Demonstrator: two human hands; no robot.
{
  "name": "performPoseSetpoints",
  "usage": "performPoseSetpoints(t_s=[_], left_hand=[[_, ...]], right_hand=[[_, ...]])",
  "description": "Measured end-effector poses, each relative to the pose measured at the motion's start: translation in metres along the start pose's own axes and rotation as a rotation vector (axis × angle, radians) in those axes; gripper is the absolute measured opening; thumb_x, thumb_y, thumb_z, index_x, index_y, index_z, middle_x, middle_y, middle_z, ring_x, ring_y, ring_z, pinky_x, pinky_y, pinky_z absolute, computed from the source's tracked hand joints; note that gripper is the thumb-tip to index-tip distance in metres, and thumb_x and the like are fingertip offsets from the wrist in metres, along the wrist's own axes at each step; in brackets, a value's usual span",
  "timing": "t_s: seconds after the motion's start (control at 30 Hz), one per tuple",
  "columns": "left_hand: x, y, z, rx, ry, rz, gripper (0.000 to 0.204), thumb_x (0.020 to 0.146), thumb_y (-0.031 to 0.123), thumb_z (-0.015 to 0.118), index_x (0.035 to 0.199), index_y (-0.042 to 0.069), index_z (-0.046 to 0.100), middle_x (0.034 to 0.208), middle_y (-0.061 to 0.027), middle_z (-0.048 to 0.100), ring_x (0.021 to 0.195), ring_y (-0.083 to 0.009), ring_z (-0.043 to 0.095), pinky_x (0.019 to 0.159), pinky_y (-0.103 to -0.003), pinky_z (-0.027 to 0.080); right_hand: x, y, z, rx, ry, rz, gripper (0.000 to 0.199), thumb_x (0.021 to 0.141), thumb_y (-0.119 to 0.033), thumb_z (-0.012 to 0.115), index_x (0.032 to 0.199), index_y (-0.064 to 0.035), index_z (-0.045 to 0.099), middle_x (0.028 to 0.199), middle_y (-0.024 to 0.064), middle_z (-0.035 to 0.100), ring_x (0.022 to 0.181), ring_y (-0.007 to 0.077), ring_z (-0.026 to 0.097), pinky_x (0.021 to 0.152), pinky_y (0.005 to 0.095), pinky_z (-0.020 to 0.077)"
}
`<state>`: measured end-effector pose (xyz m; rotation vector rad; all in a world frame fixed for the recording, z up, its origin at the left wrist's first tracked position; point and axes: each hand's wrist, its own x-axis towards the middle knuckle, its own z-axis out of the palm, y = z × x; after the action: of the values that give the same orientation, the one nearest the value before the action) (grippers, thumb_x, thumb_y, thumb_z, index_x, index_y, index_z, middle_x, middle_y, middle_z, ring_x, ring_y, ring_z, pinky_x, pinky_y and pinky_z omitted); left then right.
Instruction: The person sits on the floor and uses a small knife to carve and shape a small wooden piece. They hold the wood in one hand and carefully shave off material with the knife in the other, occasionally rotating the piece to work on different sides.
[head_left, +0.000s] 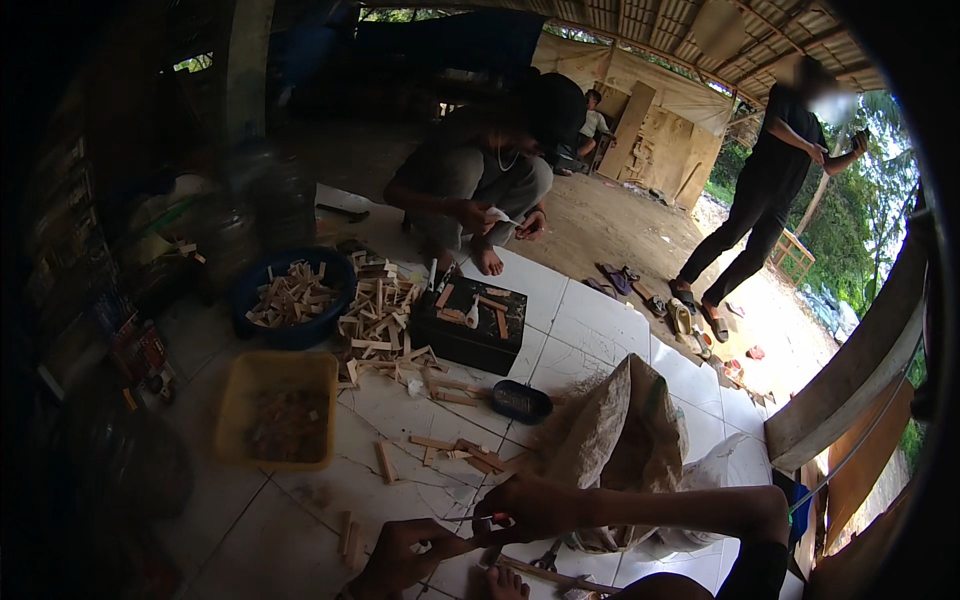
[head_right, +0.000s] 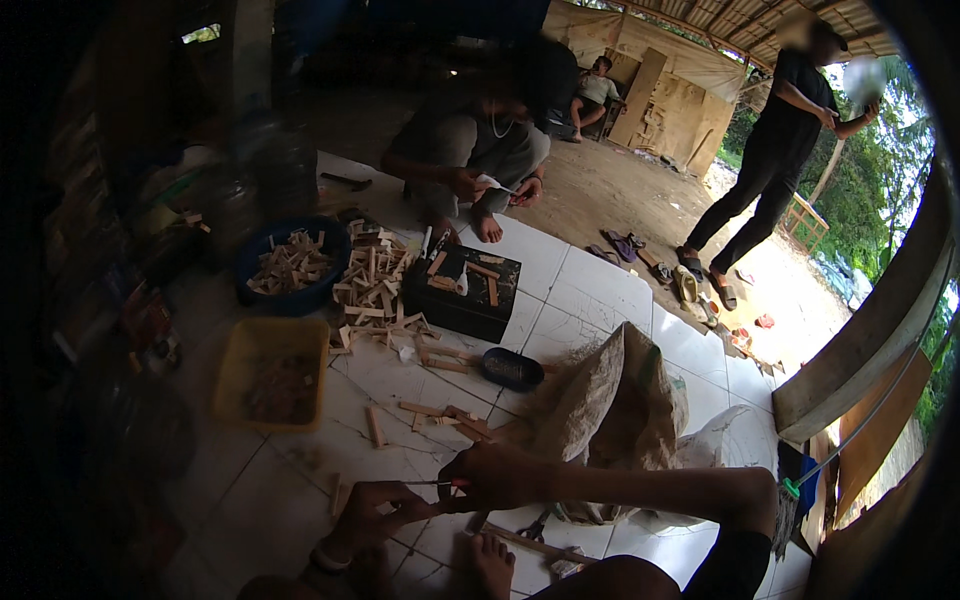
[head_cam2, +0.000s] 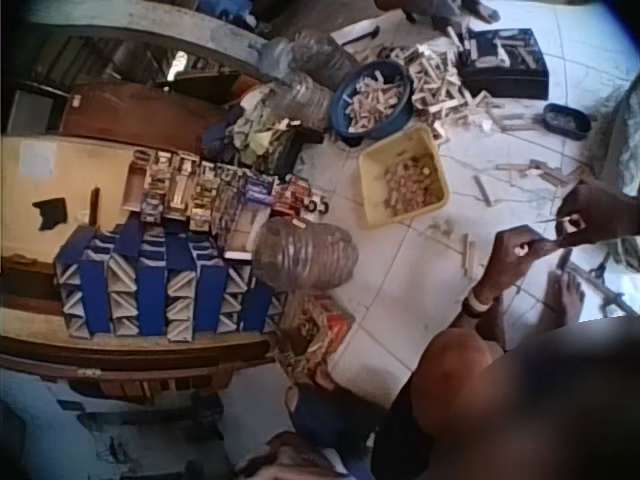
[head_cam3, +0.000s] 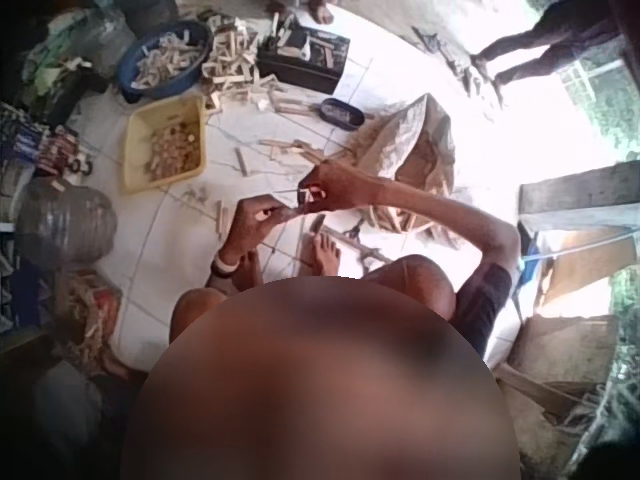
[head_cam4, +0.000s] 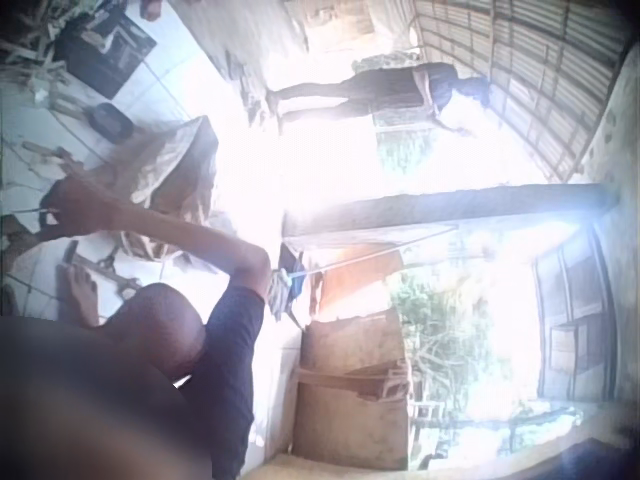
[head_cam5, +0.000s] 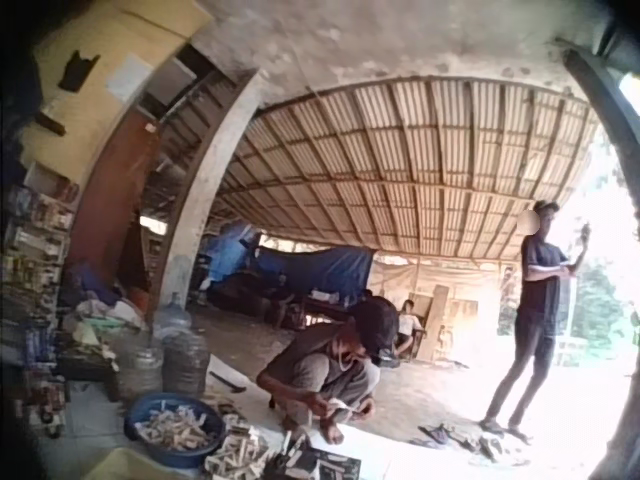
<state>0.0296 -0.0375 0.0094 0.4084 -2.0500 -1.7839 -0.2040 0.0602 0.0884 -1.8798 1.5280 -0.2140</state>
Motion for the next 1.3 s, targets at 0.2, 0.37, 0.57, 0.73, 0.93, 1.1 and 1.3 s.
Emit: performPoseSetpoints(t_s=[0.2, 0.37, 0.57, 0.73, 0.93, 1.1, 1.3], left_hand=[[0.006, -0.016, -0.001, 0.218, 0.616, 0.079, 0.023, 0.096, 0.019, 0.069, 0.114, 0.005, 0.069, 0.114, -0.0111, 0.072, 0.109, -0.022, 0.064, 0.088, -0.038, 0.049], [0.013, -0.03, -0.008, -0.102, 0.738, 0.017, 0.023, 0.105, 0.026, 0.06, 0.11, 0.005, 0.062, 0.105, -0.0057, 0.069, 0.098, -0.0146, 0.063, 0.08, -0.03, 0.048], [0.026, -0.028, -0.002, -0.342, 0.468, 0.009, 0.025, 0.111, 0.026, 0.051, 0.11, 0.002, 0.06, 0.091, 0.0008, 0.062, 0.088, -0.0076, 0.059, 0.08, -0.027, 0.05], [0.025, -0.022, -0.016, -0.285, 0.554, 0.048, 0.031, 0.112, 0.029, 0.05, 0.099, 0.002, 0.059, 0.081, 0.0035, 0.052, 0.075, -0.0036, 0.046, 0.069, -0.023, 0.041], [0.019, -0.02, -0.017, -0.269, 0.567, -0.008, 0.034, 0.111, 0.029, 0.052, 0.087, 0.004, 0.054, 0.074, 0.0062, 0.045, 0.071, -0.0019, 0.04, 0.061, -0.023, 0.036], [0.016, -0.022, -0.017, -0.282, 0.558, -0.089, 0.037, 0.109, 0.03, 0.055, 0.081, 0.006, 0.053, 0.071, 0.0086, 0.043, 0.069, -0.0003, 0.038, 0.059, -0.022, 0.034], [0.013, -0.02, -0.019, -0.517, 0.575, -0.171, 0.035, 0.108, 0.031, 0.057, 0.084, 0.006, 0.058, 0.074, 0.0093, 0.048, 0.071, 0.0009, 0.04, 0.062, -0.02, 0.034]], right_hand=[[0.008, 0.009, -0.01, -0.004, 0.07, 0.114, 0.031, 0.094, -0.039, 0.073, 0.097, -0.0087, 0.073, 0.089, 0.0125, 0.073, 0.082, 0.0273, 0.073, 0.076, 0.0415, 0.0571], [0.021, 0.002, -0.004, 0.177, 0.386, 0.291, 0.022, 0.092, -0.026, 0.08, 0.096, -0.0051, 0.074, 0.083, 0.0065, 0.074, 0.081, 0.0123, 0.07, 0.077, 0.031, 0.0551], [0.052, -0.021, 0.036, 0.557, 0.582, 0.174, 0.028, 0.09, -0.024, 0.083, 0.087, -0.0015, 0.068, 0.069, 0.0016, 0.063, 0.061, 0.0052, 0.056, 0.056, 0.0254, 0.0471], [0.065, -0.033, 0.055, 0.763, 0.525, 0.256, 0.03, 0.088, -0.02, 0.086, 0.084, -0.0031, 0.062, 0.064, -0.0059, 0.056, 0.059, 0.0016, 0.049, 0.052, 0.023, 0.0378], [0.069, -0.039, 0.063, 0.814, 0.442, 0.174, 0.033, 0.095, -0.025, 0.078, 0.077, -0.0014, 0.065, 0.06, -0.0023, 0.055, 0.057, 0.0035, 0.046, 0.052, 0.026, 0.0375], [0.072, -0.034, 0.064, 0.607, 0.493, 0.149, 0.038, 0.098, -0.035, 0.074, 0.088, 0.0001, 0.066, 0.058, 0.0054, 0.057, 0.054, 0.0116, 0.05, 0.053, 0.0319, 0.0412], [0.063, -0.021, 0.062, 0.489, 0.469, 0.012, 0.035, 0.103, -0.036, 0.063, 0.091, -0.0029, 0.061, 0.062, 0.0111, 0.055, 0.057, 0.0308, 0.061, 0.058, 0.0393, 0.0459]])
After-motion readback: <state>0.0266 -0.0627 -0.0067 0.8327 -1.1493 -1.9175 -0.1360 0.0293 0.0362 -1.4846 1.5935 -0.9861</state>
